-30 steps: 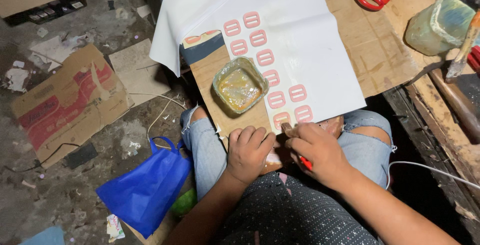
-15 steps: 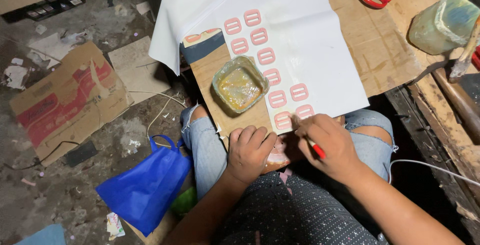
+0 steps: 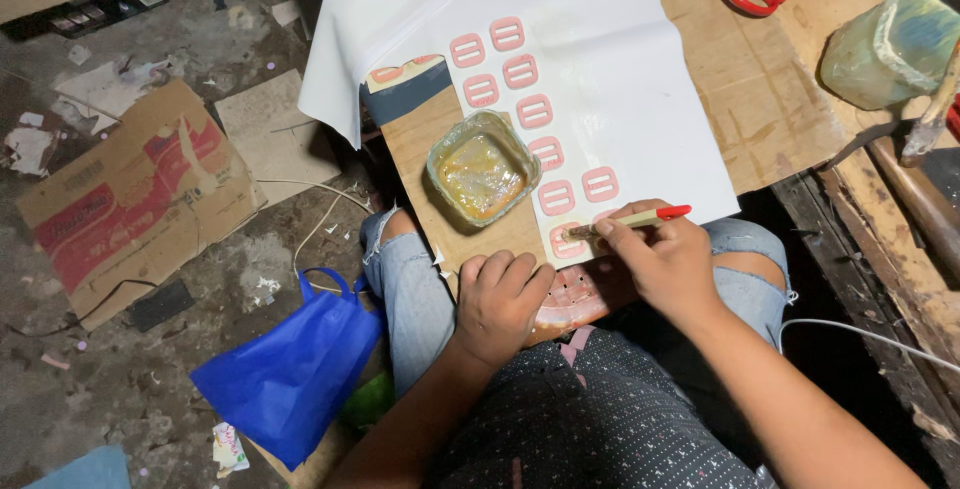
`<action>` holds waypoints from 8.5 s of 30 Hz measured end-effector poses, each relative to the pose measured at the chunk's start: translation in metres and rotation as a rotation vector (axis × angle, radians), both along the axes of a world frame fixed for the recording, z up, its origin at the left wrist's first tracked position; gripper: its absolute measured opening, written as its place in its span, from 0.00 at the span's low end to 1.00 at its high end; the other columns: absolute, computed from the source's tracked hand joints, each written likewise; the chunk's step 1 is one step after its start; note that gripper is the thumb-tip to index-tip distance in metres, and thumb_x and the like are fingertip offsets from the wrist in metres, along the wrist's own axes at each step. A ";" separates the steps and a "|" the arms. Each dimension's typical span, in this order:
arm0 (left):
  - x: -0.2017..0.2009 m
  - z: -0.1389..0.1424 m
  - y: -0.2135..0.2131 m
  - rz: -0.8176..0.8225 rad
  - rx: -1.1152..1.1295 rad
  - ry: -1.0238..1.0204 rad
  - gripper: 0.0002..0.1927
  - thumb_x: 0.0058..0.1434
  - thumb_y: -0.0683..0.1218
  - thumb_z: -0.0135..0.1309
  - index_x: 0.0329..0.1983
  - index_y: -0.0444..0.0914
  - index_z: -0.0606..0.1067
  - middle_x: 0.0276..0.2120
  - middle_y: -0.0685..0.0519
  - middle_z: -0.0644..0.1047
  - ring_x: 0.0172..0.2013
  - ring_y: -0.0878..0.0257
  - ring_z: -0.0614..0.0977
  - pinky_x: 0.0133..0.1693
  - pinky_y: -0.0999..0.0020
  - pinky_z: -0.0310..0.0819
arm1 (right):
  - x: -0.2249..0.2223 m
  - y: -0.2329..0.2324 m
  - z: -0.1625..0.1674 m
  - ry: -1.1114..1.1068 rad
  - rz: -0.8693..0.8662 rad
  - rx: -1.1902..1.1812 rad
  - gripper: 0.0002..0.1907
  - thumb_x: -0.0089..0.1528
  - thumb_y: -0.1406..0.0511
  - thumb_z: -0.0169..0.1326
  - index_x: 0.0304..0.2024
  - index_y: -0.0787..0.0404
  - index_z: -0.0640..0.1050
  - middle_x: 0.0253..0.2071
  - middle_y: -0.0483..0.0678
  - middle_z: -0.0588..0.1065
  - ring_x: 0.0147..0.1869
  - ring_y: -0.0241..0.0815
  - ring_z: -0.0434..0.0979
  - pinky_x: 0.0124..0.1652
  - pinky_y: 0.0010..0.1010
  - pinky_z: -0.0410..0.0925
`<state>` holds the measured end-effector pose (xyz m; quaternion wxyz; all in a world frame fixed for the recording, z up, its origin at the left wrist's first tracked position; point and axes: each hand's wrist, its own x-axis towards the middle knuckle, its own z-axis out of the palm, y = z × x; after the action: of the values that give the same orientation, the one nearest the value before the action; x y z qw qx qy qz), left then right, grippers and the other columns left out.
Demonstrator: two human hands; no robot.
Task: The person places white plastic buckles onto a sheet of pink adhesive labels, then uses a brush to apply glue from a small container onto the labels and buckles. The person continues applying glue to multiple labels in sequence.
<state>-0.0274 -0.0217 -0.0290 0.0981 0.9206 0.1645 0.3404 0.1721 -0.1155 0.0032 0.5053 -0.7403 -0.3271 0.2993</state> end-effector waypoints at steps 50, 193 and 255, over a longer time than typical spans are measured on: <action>0.002 0.012 0.048 0.482 -0.370 -0.214 0.63 0.41 0.54 0.74 0.71 0.25 0.50 0.65 0.28 0.61 0.65 0.36 0.60 0.62 0.43 0.46 | 0.002 -0.042 0.023 0.272 0.018 0.385 0.13 0.68 0.69 0.51 0.53 0.70 0.75 0.48 0.55 0.79 0.48 0.41 0.81 0.47 0.28 0.74; -0.003 0.010 0.000 0.044 -0.106 0.043 0.14 0.60 0.48 0.60 0.49 0.43 0.80 0.45 0.53 0.76 0.47 0.57 0.76 0.49 0.57 0.63 | 0.022 0.044 0.016 -0.761 0.249 0.295 0.08 0.64 0.67 0.60 0.40 0.66 0.76 0.36 0.53 0.78 0.36 0.45 0.81 0.34 0.30 0.73; -0.003 0.004 -0.001 0.038 -0.092 0.034 0.15 0.59 0.46 0.59 0.50 0.42 0.80 0.46 0.53 0.76 0.48 0.57 0.76 0.50 0.56 0.63 | 0.020 0.084 0.024 -0.518 0.102 0.159 0.11 0.65 0.61 0.62 0.36 0.63 0.79 0.31 0.51 0.80 0.32 0.47 0.81 0.34 0.33 0.71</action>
<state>-0.0301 -0.0224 -0.0249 0.1313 0.9175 0.1989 0.3184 0.1923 -0.0314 0.0276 0.4456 -0.7327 -0.5048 0.0987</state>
